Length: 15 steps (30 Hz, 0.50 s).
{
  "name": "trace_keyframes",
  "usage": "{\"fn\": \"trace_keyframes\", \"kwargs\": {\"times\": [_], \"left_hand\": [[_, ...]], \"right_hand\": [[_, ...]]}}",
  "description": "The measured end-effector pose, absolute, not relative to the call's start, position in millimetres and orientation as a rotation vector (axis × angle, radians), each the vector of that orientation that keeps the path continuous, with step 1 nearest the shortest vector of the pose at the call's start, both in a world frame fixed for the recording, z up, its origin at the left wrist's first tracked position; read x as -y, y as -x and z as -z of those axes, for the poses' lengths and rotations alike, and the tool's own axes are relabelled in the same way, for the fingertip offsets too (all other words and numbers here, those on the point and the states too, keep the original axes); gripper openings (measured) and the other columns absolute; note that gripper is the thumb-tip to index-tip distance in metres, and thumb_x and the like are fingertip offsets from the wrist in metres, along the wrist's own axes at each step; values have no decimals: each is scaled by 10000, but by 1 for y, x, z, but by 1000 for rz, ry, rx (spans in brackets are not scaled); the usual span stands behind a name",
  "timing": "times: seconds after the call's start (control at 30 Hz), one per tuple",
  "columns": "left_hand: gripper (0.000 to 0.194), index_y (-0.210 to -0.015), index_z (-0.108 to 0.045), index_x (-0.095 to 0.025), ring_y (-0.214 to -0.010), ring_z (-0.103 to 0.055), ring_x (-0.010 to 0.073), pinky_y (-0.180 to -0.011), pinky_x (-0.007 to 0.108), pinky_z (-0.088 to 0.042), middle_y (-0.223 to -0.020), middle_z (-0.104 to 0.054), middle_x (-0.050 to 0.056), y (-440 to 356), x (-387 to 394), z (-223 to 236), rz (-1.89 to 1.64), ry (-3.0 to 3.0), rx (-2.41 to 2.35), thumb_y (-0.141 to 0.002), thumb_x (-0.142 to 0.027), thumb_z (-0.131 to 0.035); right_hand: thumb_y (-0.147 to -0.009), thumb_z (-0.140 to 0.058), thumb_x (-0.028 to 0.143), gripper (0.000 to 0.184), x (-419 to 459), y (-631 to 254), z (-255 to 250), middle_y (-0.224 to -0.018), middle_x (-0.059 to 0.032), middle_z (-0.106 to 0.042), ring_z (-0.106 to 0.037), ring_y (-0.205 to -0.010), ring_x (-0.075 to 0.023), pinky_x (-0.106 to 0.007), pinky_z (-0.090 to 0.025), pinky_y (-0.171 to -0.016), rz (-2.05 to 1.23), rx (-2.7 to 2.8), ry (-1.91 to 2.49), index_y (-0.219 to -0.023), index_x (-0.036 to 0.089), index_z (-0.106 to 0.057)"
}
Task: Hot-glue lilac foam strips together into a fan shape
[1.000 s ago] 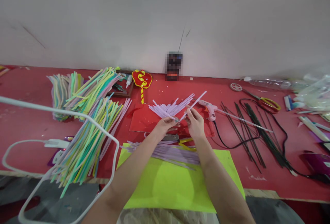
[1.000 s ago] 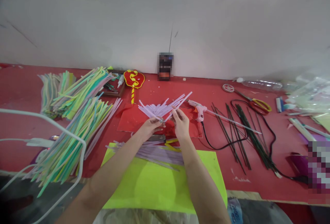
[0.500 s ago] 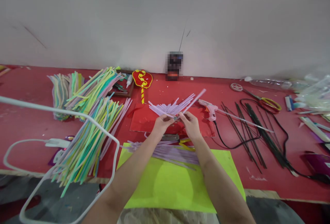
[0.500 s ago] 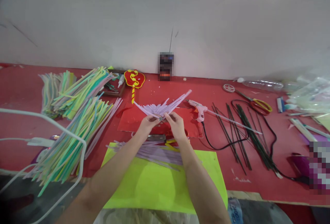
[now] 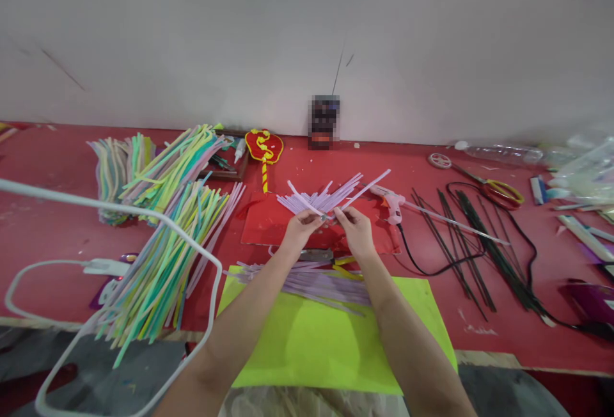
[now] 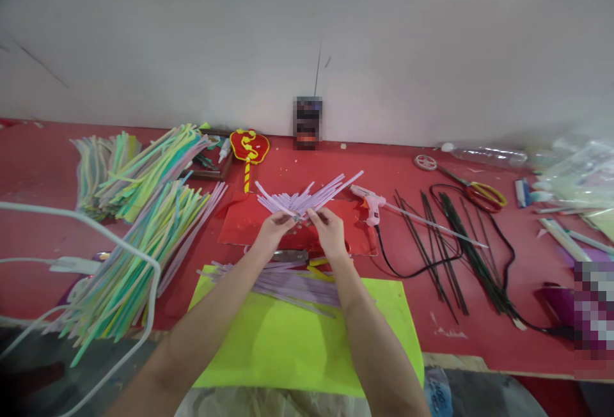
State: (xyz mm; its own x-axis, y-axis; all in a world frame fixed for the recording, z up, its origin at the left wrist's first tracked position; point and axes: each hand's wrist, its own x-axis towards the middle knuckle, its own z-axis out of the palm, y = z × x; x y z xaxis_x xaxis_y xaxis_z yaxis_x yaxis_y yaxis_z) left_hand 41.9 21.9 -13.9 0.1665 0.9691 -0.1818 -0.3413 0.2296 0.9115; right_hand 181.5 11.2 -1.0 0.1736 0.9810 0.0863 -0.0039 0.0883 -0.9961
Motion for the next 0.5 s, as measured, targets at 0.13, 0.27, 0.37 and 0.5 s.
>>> {"fn": "trace_keyframes", "kwargs": {"times": [0.13, 0.27, 0.37, 0.5], "left_hand": [[365, -769, -663, -151, -661, -633, 154, -607, 248, -483, -676, -668, 6, -41, -24, 16, -1124, -872, -976, -530, -388, -805], [382, -771, -667, -149, -693, -642, 160, -638, 254, -495, -701, -681, 15, -39, -24, 17, -1147, -873, -987, -513, -386, -819], [416, -788, -670, -149, -714, -648, 168, -648, 260, -499, -723, -690, 22, -39, -24, 17, -1148, -863, -978, -497, -402, -827], [421, -781, -667, -149, -706, -650, 171, -630, 260, -493, -718, -690, 23, -38, -24, 17, -1108, -859, -974, -515, -440, -814]], "right_hand": [[-721, -657, 498, 331, -11, -184, 1, -588, 17, -598, -553, -584, -127, -260, -468, -644, -991, 1156, 1245, -676, 173, -612], [-739, -636, 499, 333, -12, -186, 3, -585, 11, -603, -560, -595, -135, -266, -462, -660, -937, 1200, 1292, -672, 173, -612], [-740, -635, 494, 329, -12, -186, 2, -567, 15, -593, -557, -593, -133, -262, -456, -663, -925, 1191, 1302, -663, 175, -609], [-731, -643, 490, 323, -12, -186, 1, -561, 21, -583, -541, -580, -126, -254, -449, -647, -949, 1154, 1277, -664, 176, -607]]}}
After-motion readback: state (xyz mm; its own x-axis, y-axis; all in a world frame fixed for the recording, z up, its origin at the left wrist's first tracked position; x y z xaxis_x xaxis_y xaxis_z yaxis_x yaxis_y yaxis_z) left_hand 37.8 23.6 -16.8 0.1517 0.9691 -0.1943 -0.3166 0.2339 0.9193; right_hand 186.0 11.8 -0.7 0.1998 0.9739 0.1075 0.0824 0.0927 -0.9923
